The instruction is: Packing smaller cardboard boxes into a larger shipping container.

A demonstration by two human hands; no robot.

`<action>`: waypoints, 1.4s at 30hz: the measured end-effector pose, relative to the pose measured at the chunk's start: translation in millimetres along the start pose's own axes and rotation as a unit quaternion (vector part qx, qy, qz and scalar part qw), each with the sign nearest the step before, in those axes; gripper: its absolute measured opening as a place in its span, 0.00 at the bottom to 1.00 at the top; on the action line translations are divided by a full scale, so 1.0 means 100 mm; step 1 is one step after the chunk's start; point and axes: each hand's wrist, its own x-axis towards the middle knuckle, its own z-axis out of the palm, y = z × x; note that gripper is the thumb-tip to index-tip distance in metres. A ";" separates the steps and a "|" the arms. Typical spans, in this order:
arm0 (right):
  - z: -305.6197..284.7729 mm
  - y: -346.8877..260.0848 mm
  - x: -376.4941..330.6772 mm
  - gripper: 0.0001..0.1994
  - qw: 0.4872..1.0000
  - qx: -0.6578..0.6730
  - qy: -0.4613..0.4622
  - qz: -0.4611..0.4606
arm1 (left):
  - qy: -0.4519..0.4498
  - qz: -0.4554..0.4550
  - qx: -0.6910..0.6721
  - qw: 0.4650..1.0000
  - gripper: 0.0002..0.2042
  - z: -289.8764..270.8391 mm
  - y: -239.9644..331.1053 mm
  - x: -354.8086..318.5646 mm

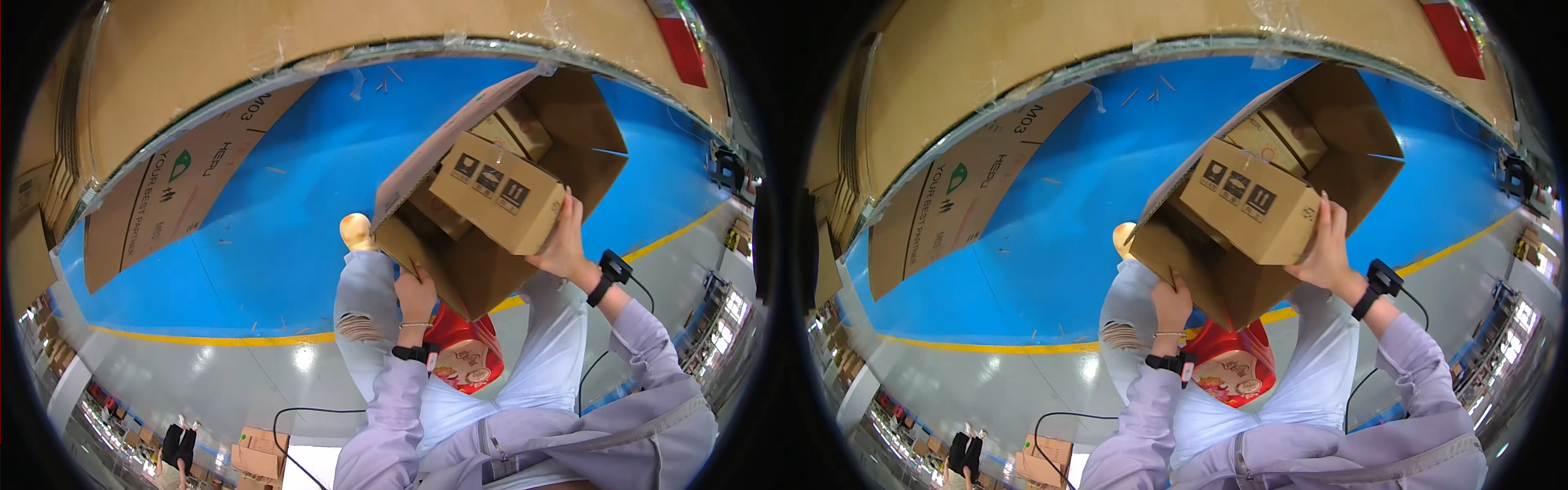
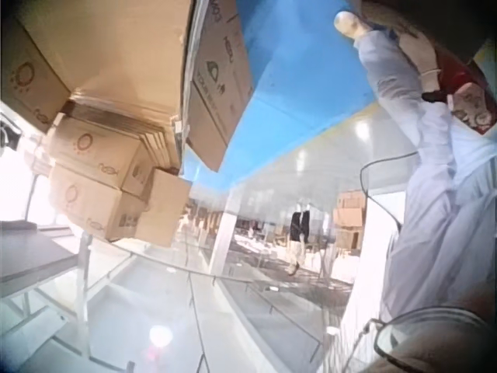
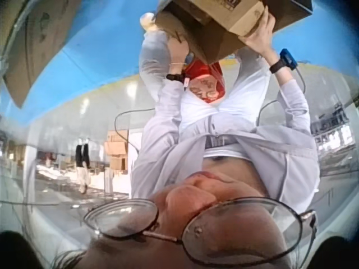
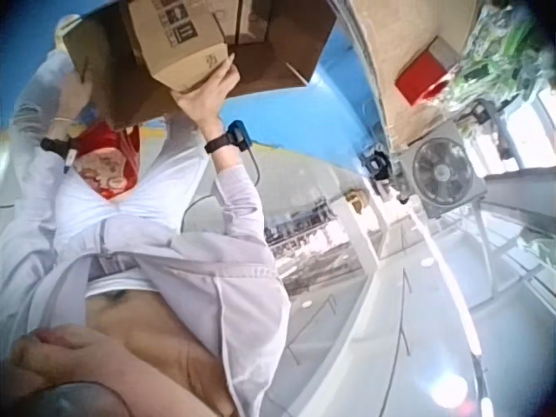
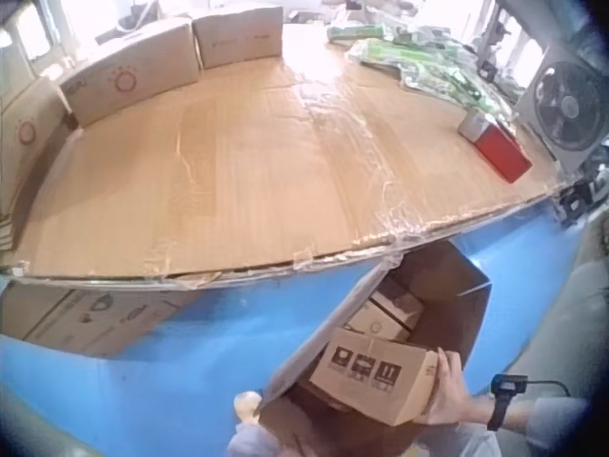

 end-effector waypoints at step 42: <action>1.28 0.52 0.61 0.65 0.963 0.017 -0.182 0.196 | -0.014 0.094 -0.032 0.995 0.13 0.06 -0.07 0.08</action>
